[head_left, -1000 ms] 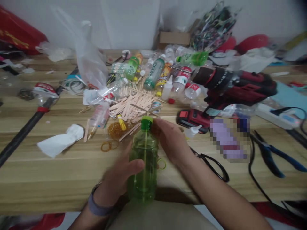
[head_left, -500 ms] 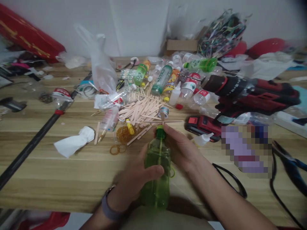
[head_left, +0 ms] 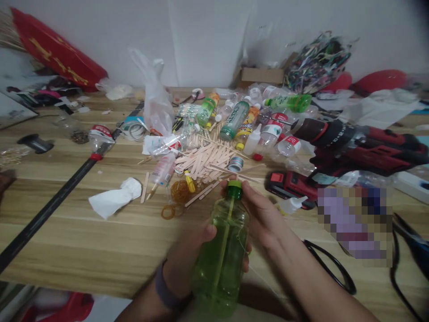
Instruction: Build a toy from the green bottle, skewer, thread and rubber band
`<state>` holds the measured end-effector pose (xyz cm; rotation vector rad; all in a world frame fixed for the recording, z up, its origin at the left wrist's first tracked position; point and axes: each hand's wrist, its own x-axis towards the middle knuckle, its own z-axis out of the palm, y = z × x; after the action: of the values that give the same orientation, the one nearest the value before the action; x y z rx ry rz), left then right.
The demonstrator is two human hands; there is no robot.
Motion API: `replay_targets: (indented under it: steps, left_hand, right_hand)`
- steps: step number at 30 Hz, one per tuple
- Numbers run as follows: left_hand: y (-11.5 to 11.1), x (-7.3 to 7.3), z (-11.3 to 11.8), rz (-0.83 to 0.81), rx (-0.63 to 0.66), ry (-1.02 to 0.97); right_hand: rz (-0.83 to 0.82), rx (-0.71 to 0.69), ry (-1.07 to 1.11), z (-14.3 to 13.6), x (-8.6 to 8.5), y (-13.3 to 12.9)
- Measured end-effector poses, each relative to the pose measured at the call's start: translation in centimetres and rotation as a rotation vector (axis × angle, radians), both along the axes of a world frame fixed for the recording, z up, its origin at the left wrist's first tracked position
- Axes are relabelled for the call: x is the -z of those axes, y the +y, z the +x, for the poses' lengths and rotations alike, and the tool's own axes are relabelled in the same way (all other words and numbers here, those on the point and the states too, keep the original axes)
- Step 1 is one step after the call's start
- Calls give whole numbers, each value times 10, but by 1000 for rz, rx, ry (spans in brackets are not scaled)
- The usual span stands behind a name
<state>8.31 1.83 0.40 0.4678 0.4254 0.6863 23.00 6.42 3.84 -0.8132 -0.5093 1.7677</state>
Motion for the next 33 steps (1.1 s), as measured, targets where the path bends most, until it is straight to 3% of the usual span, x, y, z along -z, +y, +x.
replay_targets:
  steps: [3,6,10,14,18,26,33]
  left_hand:
    - [1,-7,-2,68,-65,164]
    - [4,-12,-3,236,-148,388]
    - [9,-14,-3,410,-185,523]
    - [7,-15,-4,279,-177,380]
    - [6,-14,-4,120,-77,216]
    - [24,0,-2,118,201,119]
    - [23,3,5,207,171,198]
  right_hand:
    - [-12,9,-33,0,0,1]
    - [-25,15,-45,2,4,3]
    - [-12,-6,-26,4,7,4]
    - [19,-44,6,4,5,3]
    - [37,-46,49,2,6,3]
    - [139,0,105,6,14,2]
    - [202,60,19,9,10,-9]
